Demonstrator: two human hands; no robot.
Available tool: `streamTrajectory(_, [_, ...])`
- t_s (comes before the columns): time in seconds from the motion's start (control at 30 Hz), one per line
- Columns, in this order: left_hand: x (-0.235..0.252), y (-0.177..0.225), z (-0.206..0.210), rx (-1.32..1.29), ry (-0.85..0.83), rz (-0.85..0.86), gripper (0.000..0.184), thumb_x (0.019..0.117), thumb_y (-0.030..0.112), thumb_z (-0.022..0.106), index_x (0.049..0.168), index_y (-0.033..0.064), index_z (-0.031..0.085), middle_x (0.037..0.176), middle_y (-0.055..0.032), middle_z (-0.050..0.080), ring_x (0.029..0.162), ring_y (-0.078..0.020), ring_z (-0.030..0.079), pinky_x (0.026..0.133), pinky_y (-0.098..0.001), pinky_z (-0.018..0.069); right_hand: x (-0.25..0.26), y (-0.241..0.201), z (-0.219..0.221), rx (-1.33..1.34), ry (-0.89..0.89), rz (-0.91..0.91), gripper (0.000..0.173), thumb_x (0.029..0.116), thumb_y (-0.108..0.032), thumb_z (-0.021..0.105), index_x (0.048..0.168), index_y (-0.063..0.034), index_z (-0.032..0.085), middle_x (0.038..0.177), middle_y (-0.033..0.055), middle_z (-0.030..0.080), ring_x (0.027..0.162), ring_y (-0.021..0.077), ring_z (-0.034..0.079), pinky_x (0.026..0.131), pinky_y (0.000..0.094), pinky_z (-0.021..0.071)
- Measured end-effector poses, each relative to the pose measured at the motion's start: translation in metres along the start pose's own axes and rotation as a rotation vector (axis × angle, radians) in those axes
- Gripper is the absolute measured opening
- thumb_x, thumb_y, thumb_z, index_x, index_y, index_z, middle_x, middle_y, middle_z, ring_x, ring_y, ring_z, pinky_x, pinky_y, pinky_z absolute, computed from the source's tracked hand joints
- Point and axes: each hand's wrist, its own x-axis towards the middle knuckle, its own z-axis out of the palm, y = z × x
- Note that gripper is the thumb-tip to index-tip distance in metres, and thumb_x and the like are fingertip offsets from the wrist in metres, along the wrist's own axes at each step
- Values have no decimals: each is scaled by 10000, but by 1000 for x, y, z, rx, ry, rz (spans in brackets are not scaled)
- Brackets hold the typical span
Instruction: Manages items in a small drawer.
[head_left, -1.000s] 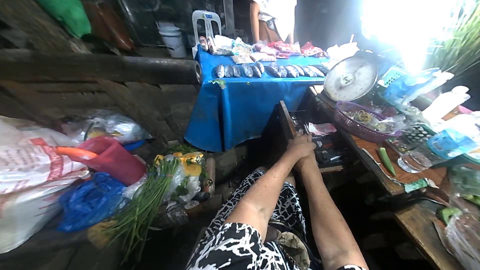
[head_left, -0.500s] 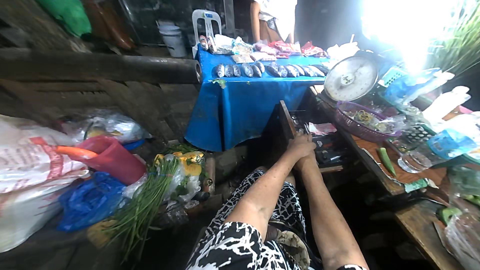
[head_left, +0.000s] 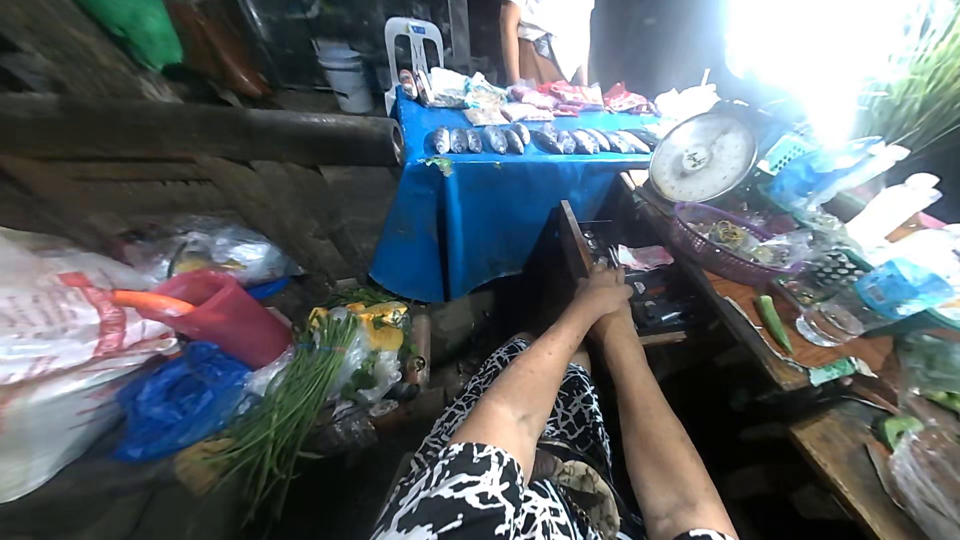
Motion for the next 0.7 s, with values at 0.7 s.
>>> streamTrajectory(0.7, [-1,-1,1,-6,18,34,545,1074,495,438,1475,150,568,1627,-113,384,1463,-347,405,1144,-623,361,5,-4,6,-17,97,38,527,1001,-315,631,1403,20,573,1481,206,542,1424,316,462,1209,444,309])
